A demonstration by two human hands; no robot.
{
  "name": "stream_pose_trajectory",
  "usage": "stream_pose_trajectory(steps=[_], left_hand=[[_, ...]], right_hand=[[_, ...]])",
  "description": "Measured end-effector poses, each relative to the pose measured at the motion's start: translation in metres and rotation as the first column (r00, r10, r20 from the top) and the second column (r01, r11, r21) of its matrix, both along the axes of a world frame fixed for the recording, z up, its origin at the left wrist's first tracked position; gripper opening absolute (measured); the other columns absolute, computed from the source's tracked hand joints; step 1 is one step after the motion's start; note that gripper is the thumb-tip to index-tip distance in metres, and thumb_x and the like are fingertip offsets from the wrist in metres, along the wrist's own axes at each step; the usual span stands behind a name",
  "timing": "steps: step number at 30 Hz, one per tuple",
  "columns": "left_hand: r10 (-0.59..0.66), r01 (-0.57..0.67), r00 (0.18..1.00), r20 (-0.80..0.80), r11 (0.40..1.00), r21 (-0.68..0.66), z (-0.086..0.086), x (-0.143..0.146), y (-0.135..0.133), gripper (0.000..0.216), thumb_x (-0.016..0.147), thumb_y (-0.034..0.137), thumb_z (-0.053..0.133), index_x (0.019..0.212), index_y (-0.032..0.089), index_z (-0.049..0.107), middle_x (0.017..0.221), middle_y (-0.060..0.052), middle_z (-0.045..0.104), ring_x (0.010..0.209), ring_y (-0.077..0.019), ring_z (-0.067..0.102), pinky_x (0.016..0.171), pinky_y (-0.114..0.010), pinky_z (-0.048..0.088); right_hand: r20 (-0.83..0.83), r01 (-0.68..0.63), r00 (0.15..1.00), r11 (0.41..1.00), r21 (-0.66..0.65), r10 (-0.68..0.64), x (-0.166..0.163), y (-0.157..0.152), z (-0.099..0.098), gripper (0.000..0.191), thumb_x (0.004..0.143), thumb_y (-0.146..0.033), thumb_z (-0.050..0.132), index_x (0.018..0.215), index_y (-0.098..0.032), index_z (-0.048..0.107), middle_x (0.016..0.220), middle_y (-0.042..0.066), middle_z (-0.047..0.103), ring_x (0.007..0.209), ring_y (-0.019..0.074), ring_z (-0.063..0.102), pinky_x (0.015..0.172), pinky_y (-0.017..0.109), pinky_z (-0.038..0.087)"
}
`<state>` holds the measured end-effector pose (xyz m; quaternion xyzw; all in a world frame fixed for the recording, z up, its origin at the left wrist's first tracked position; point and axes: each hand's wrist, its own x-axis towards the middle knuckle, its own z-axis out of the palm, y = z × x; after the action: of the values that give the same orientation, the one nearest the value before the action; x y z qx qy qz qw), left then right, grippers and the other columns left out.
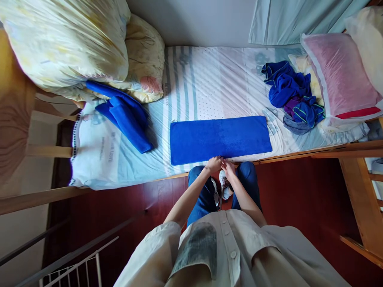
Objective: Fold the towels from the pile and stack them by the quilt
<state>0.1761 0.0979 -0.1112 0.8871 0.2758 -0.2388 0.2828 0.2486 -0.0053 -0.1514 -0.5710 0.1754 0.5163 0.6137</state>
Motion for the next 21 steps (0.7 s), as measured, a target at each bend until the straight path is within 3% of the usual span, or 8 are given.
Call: stream_pose_trajectory(steps=[3, 6, 9, 13, 17, 21], left_hand=[[0.022, -0.023, 1.0, -0.019, 1.0, -0.004, -0.003, 0.0, 0.008, 0.041, 0.104, 0.026, 0.043, 0.131, 0.018, 0.073, 0.122, -0.019, 0.077, 0.114, -0.0319, 0.075, 0.098, -0.04, 0.058], [0.063, -0.064, 0.998, -0.015, 0.998, -0.027, -0.007, 0.005, 0.03, 0.048, 0.107, 0.029, 0.038, 0.143, 0.019, 0.067, 0.119, -0.018, 0.078, 0.113, -0.0316, 0.075, 0.097, -0.04, 0.058], [0.125, -0.124, 0.991, 0.055, 0.992, -0.023, -0.011, 0.02, 0.061, 0.051, 0.106, 0.025, 0.037, 0.149, 0.019, 0.062, 0.132, -0.017, 0.075, 0.123, -0.0291, 0.071, 0.103, -0.038, 0.057], [0.098, -0.115, 0.974, 0.203, 0.99, 0.075, -0.016, 0.052, 0.103, 0.054, 0.101, 0.017, 0.04, 0.152, 0.016, 0.059, 0.163, -0.015, 0.052, 0.153, -0.0275, 0.047, 0.123, -0.04, 0.043], [0.076, -0.098, 0.986, 0.148, 0.985, 0.145, -0.02, 0.087, 0.14, 0.059, 0.099, 0.017, 0.042, 0.157, 0.013, 0.051, 0.173, -0.015, 0.036, 0.162, -0.0302, 0.031, 0.131, -0.047, 0.031], [0.137, -0.149, 0.987, 0.089, 0.978, 0.143, -0.022, 0.117, 0.168, 0.059, 0.097, 0.017, 0.045, 0.155, 0.013, 0.052, 0.172, -0.018, 0.037, 0.159, -0.0347, 0.032, 0.126, -0.052, 0.036]], right_hand=[[0.031, 0.001, 1.0, 1.0, -0.023, -0.001, 0.0, 0.004, -0.01, 0.004, 0.083, -0.02, 0.07, 0.083, -0.02, 0.067, 0.083, 0.003, 0.077, 0.084, 0.0168, 0.074, 0.089, 0.032, 0.06], [0.058, 0.02, 0.998, 0.998, -0.064, -0.016, -0.004, 0.007, -0.016, 0.008, 0.086, -0.027, 0.071, 0.089, -0.02, 0.069, 0.084, 0.004, 0.077, 0.085, 0.0188, 0.075, 0.091, 0.035, 0.061], [0.088, 0.022, 0.996, 0.994, -0.104, -0.013, -0.012, 0.008, -0.02, 0.016, 0.087, -0.034, 0.071, 0.097, -0.022, 0.07, 0.089, 0.004, 0.079, 0.092, 0.0193, 0.076, 0.095, 0.035, 0.062], [0.088, 0.043, 0.996, 0.989, -0.14, -0.031, -0.02, 0.012, -0.019, 0.02, 0.088, -0.037, 0.067, 0.104, -0.025, 0.069, 0.102, 0.005, 0.08, 0.103, 0.0196, 0.077, 0.098, 0.033, 0.062], [-0.001, 0.147, 0.989, 0.981, -0.123, -0.148, -0.023, 0.018, -0.015, 0.016, 0.089, -0.033, 0.068, 0.103, -0.026, 0.071, 0.112, 0.006, 0.08, 0.101, 0.0185, 0.076, 0.096, 0.033, 0.063], [-0.038, 0.209, 0.976, 0.969, -0.13, -0.216, -0.025, 0.021, -0.018, 0.022, 0.087, -0.033, 0.07, 0.108, -0.027, 0.071, 0.121, 0.007, 0.078, 0.097, 0.0186, 0.076, 0.087, 0.034, 0.064]])
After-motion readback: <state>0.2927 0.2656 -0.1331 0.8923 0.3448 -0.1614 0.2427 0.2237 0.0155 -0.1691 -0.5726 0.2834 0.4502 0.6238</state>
